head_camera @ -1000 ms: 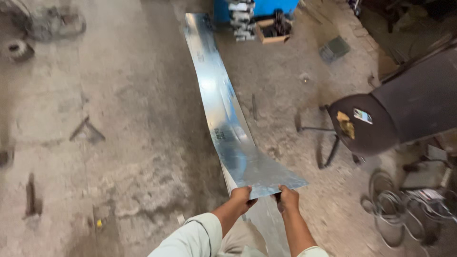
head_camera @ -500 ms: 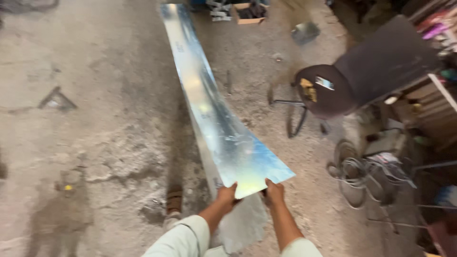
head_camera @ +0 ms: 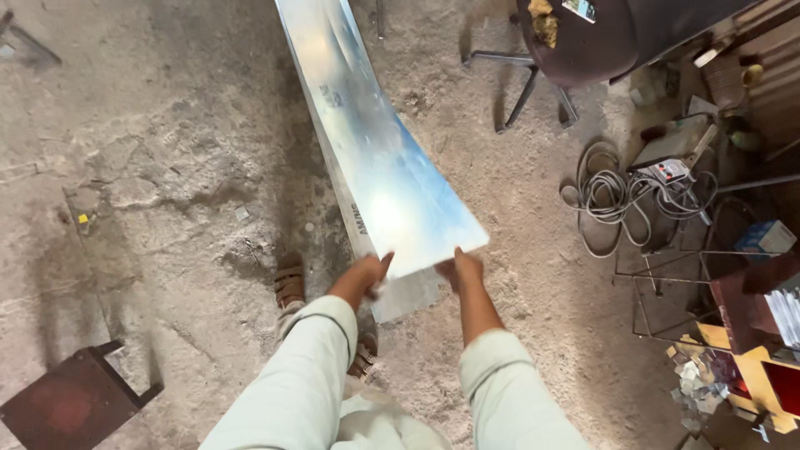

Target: The person feeds a long metal sheet into a blue industrial bending machine, operating a lever to bend the edge. They repeatedly remove the sheet, flip it over, and reinsert it to process the opposite side, stacking the finished pieces on a nearby table.

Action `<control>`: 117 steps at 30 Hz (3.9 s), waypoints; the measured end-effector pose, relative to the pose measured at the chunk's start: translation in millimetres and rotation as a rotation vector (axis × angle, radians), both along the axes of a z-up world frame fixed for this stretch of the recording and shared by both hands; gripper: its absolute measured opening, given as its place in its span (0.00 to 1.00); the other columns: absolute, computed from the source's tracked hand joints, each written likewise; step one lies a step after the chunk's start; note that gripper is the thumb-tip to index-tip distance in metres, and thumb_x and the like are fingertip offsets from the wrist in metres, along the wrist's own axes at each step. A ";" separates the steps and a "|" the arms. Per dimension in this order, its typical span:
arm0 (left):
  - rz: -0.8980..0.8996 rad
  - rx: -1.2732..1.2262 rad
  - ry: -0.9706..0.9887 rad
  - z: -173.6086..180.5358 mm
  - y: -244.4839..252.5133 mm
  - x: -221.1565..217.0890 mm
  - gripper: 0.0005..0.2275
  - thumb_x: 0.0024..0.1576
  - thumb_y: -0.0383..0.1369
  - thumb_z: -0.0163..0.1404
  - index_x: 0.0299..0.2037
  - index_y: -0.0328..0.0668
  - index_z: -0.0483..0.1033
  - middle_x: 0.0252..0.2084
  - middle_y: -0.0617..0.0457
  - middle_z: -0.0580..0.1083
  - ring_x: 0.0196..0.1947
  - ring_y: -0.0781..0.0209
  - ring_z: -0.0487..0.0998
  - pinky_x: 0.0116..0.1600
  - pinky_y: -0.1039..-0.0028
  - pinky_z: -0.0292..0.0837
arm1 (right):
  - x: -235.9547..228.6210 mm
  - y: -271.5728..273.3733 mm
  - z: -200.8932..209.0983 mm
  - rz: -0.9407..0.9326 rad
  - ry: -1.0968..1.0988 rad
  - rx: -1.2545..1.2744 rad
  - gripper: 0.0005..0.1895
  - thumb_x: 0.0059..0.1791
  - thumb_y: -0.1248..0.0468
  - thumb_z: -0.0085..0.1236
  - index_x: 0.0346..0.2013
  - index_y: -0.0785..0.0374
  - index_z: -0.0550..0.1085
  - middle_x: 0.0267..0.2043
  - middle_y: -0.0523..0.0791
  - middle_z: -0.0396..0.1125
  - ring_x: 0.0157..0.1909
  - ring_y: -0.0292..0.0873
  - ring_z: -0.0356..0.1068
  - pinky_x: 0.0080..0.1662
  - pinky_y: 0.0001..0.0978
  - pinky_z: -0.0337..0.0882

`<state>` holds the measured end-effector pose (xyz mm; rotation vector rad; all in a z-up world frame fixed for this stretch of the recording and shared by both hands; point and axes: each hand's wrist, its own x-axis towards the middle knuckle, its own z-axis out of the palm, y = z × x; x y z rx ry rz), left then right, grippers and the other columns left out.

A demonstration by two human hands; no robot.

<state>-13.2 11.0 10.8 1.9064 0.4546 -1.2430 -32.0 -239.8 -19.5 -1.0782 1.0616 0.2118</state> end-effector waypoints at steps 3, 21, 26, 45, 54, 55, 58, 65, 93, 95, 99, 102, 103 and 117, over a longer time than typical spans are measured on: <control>-0.628 0.260 -0.001 25.4 45.9 -37.2 0.35 0.66 0.61 0.28 0.73 0.42 0.57 0.76 0.43 0.54 0.76 0.43 0.55 0.76 0.53 0.52 | -80.4 -33.5 2.4 -0.105 0.193 -0.130 0.31 0.54 0.45 0.56 0.59 0.67 0.71 0.53 0.53 0.72 0.48 0.54 0.75 0.47 0.45 0.78; -0.051 0.365 -0.256 20.9 381.0 -58.3 0.29 0.56 0.58 0.50 0.56 0.43 0.78 0.54 0.42 0.79 0.57 0.44 0.79 0.62 0.62 0.74 | 18.9 48.9 117.2 0.889 0.062 -0.628 0.22 0.48 0.60 0.63 0.57 0.60 0.76 0.45 0.54 0.78 0.39 0.52 0.78 0.41 0.42 0.77; -0.111 0.308 -0.290 45.2 424.1 -3.0 0.26 0.56 0.56 0.53 0.55 0.48 0.79 0.53 0.44 0.79 0.56 0.46 0.79 0.61 0.65 0.75 | 108.4 115.4 164.3 1.213 0.031 -0.999 0.23 0.47 0.54 0.62 0.57 0.51 0.76 0.50 0.49 0.78 0.49 0.47 0.78 0.51 0.37 0.76; 0.130 0.341 -0.430 93.6 535.2 518.9 0.26 0.60 0.54 0.50 0.62 0.47 0.73 0.61 0.46 0.74 0.62 0.47 0.74 0.65 0.62 0.70 | 598.5 242.5 159.8 1.015 0.060 -0.544 0.23 0.49 0.62 0.65 0.59 0.60 0.76 0.46 0.51 0.79 0.40 0.47 0.77 0.37 0.39 0.76; 0.837 -0.031 -0.452 119.0 647.4 677.5 0.22 0.57 0.44 0.52 0.59 0.45 0.79 0.49 0.46 0.83 0.41 0.44 0.84 0.38 0.55 0.73 | 941.5 389.7 197.0 1.128 -0.299 -0.547 0.24 0.50 0.59 0.59 0.60 0.60 0.75 0.44 0.50 0.77 0.39 0.44 0.74 0.39 0.37 0.75; 0.839 0.021 -0.362 114.3 658.3 694.9 0.22 0.58 0.46 0.52 0.59 0.44 0.79 0.48 0.46 0.83 0.41 0.47 0.84 0.38 0.58 0.75 | 973.3 410.8 192.7 1.124 -0.298 -0.489 0.23 0.50 0.59 0.58 0.60 0.61 0.75 0.45 0.48 0.77 0.40 0.42 0.76 0.41 0.35 0.76; 0.865 0.104 -0.270 107.5 716.0 771.2 0.23 0.61 0.50 0.52 0.57 0.41 0.79 0.47 0.47 0.83 0.40 0.54 0.84 0.37 0.63 0.78 | 1064.0 485.4 193.6 1.179 -0.376 -0.405 0.22 0.51 0.60 0.58 0.60 0.62 0.75 0.48 0.47 0.77 0.43 0.41 0.78 0.44 0.34 0.77; 0.948 -0.092 -0.488 125.5 814.4 1004.4 0.24 0.58 0.44 0.54 0.57 0.34 0.80 0.47 0.45 0.83 0.37 0.51 0.81 0.38 0.63 0.76 | 1241.0 603.9 205.3 1.212 -0.286 -0.464 0.21 0.52 0.61 0.56 0.60 0.59 0.74 0.49 0.45 0.78 0.43 0.42 0.79 0.45 0.35 0.78; 0.967 -0.110 -0.877 232.3 913.7 1797.6 0.21 0.59 0.48 0.54 0.51 0.36 0.80 0.43 0.48 0.80 0.35 0.62 0.79 0.39 0.71 0.76 | 1996.7 798.3 305.5 0.982 -0.525 0.044 0.23 0.53 0.59 0.54 0.60 0.67 0.71 0.52 0.54 0.75 0.48 0.50 0.77 0.47 0.41 0.76; 0.992 -0.085 -0.861 223.2 934.8 1827.8 0.21 0.60 0.47 0.55 0.51 0.36 0.81 0.42 0.46 0.80 0.36 0.59 0.78 0.40 0.69 0.76 | 2026.3 821.6 301.5 0.979 -0.536 0.057 0.23 0.54 0.59 0.54 0.61 0.67 0.70 0.53 0.56 0.74 0.49 0.52 0.76 0.49 0.42 0.77; 0.969 0.088 -0.927 199.2 987.0 1914.1 0.20 0.59 0.44 0.55 0.53 0.37 0.80 0.47 0.43 0.79 0.47 0.51 0.78 0.49 0.65 0.73 | 2105.2 870.1 280.0 0.999 -0.462 0.066 0.25 0.53 0.58 0.54 0.63 0.66 0.68 0.56 0.56 0.72 0.52 0.54 0.75 0.51 0.44 0.76; 0.937 0.248 -0.938 173.1 1044.0 1979.9 0.22 0.57 0.42 0.56 0.57 0.34 0.76 0.54 0.37 0.76 0.56 0.43 0.77 0.57 0.62 0.72 | 2165.1 908.7 254.9 1.050 -0.406 0.006 0.27 0.53 0.57 0.53 0.65 0.65 0.67 0.59 0.56 0.71 0.55 0.54 0.74 0.54 0.44 0.75; 0.923 0.287 -0.923 166.5 1062.9 2004.2 0.24 0.56 0.42 0.56 0.58 0.33 0.75 0.56 0.35 0.75 0.58 0.40 0.76 0.59 0.61 0.71 | 2182.4 921.0 244.7 1.057 -0.384 0.000 0.28 0.53 0.57 0.53 0.66 0.65 0.66 0.59 0.56 0.70 0.56 0.55 0.74 0.54 0.46 0.75; 0.639 0.624 -0.275 122.5 1147.1 2165.7 0.29 0.51 0.51 0.61 0.54 0.34 0.75 0.55 0.34 0.76 0.55 0.41 0.80 0.58 0.58 0.77 | 2293.8 1036.7 149.8 1.123 0.018 -0.087 0.44 0.49 0.49 0.63 0.73 0.53 0.52 0.61 0.43 0.65 0.58 0.48 0.68 0.57 0.50 0.71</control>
